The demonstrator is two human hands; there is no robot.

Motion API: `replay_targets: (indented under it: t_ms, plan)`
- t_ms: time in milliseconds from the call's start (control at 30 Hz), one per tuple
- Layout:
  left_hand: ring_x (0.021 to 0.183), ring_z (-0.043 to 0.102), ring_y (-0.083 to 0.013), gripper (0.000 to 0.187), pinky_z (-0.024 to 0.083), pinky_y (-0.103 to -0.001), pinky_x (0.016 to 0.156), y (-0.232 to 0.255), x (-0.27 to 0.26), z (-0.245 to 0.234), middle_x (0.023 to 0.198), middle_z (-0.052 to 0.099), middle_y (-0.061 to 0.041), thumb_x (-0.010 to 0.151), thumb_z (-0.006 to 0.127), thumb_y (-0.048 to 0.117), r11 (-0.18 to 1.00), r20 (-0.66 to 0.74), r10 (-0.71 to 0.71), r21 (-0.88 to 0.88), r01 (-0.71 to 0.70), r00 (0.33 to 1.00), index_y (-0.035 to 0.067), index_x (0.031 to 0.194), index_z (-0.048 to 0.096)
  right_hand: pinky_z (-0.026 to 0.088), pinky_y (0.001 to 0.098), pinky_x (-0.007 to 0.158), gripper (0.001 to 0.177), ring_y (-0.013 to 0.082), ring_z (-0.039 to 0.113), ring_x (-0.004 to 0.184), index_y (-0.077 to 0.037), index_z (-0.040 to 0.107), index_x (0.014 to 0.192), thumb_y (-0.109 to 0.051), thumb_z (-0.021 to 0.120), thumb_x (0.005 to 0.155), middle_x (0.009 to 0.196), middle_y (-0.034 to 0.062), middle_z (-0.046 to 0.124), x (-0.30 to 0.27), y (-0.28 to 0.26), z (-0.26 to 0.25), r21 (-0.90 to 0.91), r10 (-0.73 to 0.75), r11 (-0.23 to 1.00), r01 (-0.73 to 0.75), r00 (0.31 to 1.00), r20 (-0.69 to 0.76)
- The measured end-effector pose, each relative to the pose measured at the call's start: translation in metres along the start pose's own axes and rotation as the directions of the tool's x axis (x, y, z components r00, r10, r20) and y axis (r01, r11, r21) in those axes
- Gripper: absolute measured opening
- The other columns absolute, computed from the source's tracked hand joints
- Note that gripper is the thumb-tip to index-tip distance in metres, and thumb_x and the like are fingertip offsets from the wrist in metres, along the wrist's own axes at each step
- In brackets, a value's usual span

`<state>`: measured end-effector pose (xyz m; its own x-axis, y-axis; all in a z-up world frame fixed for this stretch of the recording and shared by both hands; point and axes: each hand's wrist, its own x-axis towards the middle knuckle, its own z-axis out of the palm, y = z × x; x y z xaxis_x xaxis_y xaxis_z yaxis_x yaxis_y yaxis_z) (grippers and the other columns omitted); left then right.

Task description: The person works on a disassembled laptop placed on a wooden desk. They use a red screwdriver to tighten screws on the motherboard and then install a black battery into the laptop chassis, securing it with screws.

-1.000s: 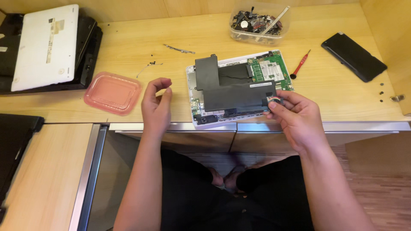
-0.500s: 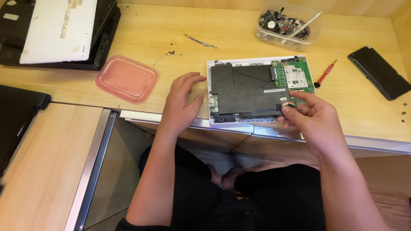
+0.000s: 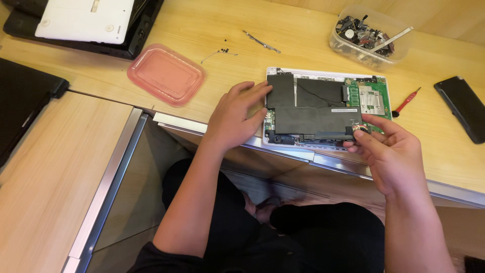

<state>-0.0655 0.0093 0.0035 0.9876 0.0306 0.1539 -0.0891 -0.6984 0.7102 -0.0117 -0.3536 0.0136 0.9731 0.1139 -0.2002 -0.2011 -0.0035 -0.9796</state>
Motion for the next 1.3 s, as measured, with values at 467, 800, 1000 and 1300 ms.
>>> replay_targets:
  t_ms: [467, 800, 1000, 1300]
  plan:
    - [0.166, 0.041, -0.0303, 0.071, 0.040, -0.057, 0.123, 0.006, 0.001, 0.001, 0.178, 0.057, 0.003, 0.105, 0.067, 0.062, 0.985, 0.031, 0.046, 0.163, -0.051, 0.998, 0.023, 0.165, 0.067, 0.049, 0.0363, 0.090, 0.043, 0.0179, 0.066, 0.090, -0.018, 0.088, 0.147, -0.030, 0.087, 0.106, 0.095, 0.0026, 0.075, -0.016, -0.050, 0.012, -0.845, -0.082, 0.529, 0.077, 0.996, 0.039]
    - [0.165, 0.040, -0.0259, 0.085, 0.040, -0.055, 0.122, 0.015, 0.002, -0.002, 0.181, 0.053, 0.006, 0.099, 0.072, 0.071, 0.982, 0.042, -0.013, 0.188, 0.005, 0.999, 0.022, 0.168, 0.063, 0.054, 0.0412, 0.099, 0.045, 0.0253, 0.072, 0.104, -0.018, 0.089, 0.147, -0.033, 0.088, 0.104, 0.111, 0.0081, 0.086, -0.015, -0.024, 0.002, -0.881, -0.293, 0.397, 0.256, 0.945, 0.143]
    - [0.165, 0.042, -0.0286, 0.083, 0.041, -0.059, 0.120, 0.012, 0.004, 0.002, 0.181, 0.053, 0.005, 0.098, 0.075, 0.068, 0.978, 0.030, 0.005, 0.208, -0.012, 1.000, 0.022, 0.167, 0.065, 0.051, 0.0477, 0.110, 0.038, 0.0341, 0.072, 0.128, -0.016, 0.092, 0.134, -0.036, 0.092, 0.102, 0.131, 0.0089, 0.085, -0.003, -0.010, -0.009, -0.862, -0.407, 0.277, 0.424, 0.865, 0.294]
    - [0.164, 0.041, -0.0250, 0.076, 0.040, -0.055, 0.121, 0.017, 0.002, -0.001, 0.177, 0.058, 0.008, 0.100, 0.078, 0.059, 0.986, 0.029, 0.028, 0.161, -0.032, 0.999, 0.020, 0.164, 0.067, 0.051, 0.0475, 0.109, 0.035, 0.0343, 0.060, 0.130, -0.018, 0.092, 0.128, -0.030, 0.100, 0.096, 0.131, 0.0050, 0.076, -0.002, -0.004, -0.012, -0.804, -0.450, 0.357, 0.476, 0.842, 0.298]
